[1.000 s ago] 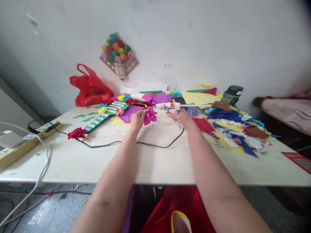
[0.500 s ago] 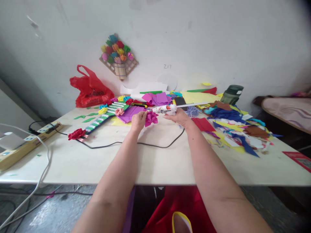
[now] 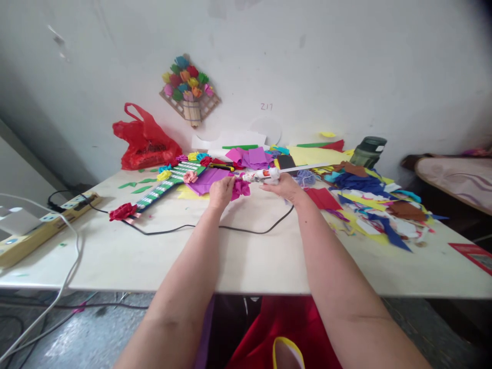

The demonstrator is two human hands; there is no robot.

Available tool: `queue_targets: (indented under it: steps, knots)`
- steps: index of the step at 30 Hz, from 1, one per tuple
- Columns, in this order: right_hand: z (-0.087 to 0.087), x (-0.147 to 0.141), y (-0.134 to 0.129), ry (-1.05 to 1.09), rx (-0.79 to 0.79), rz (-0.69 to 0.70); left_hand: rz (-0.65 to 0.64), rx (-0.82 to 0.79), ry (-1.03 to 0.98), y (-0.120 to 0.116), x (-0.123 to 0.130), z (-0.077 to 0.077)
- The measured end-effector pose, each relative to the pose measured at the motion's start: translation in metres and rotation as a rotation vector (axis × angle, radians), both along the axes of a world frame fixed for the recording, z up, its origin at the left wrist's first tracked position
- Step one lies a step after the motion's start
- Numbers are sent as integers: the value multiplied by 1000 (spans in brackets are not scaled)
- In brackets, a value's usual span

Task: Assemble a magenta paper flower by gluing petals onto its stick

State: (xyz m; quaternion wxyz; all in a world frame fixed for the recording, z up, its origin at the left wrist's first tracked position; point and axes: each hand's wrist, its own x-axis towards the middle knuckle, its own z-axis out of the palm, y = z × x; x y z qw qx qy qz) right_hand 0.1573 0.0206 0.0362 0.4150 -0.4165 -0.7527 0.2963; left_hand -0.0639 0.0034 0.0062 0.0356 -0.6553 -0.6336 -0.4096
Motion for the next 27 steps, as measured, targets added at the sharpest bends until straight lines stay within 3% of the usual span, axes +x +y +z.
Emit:
queue_targets:
  steps: [27]
  knots:
    - [0,-7,1,-237,118,-137,8,-13,21,-2,2,0]
